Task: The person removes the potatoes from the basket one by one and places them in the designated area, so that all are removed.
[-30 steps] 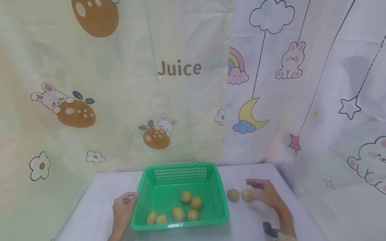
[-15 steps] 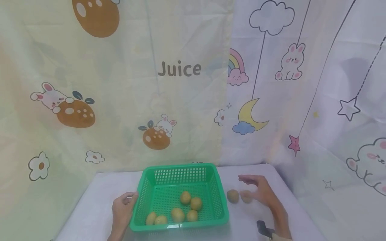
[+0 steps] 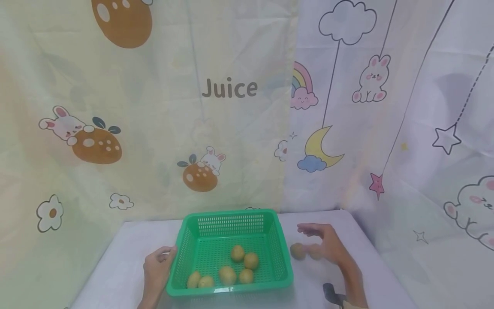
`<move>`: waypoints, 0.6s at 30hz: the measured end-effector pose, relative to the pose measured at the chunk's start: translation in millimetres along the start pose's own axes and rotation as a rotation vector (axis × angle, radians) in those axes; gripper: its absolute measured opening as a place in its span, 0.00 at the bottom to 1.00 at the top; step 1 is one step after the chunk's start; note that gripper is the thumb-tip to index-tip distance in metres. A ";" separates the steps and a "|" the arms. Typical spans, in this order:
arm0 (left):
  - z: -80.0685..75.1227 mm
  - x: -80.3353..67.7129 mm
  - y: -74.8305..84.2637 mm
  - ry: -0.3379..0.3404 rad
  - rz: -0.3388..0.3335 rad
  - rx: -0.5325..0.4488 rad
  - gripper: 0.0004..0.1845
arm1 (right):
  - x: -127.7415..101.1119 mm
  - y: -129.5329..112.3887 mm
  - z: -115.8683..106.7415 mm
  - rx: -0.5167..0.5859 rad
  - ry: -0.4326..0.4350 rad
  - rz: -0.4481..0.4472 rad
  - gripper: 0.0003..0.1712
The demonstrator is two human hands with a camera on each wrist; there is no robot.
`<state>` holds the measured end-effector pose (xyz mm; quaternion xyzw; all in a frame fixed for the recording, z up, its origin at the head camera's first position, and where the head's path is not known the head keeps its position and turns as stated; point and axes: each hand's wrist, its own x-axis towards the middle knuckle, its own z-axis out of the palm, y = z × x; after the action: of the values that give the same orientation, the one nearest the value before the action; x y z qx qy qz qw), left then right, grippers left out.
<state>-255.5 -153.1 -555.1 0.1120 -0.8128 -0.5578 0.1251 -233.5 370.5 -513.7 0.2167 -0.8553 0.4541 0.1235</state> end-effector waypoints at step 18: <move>0.7 -0.7 -2.0 0.002 0.028 -0.012 0.15 | 16.0 -22.9 24.9 0.031 -0.038 0.033 0.32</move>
<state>-255.0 -153.0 -557.3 0.1005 -0.8109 -0.5606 0.1345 -236.8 334.4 -504.5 0.2131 -0.8537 0.4653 0.0964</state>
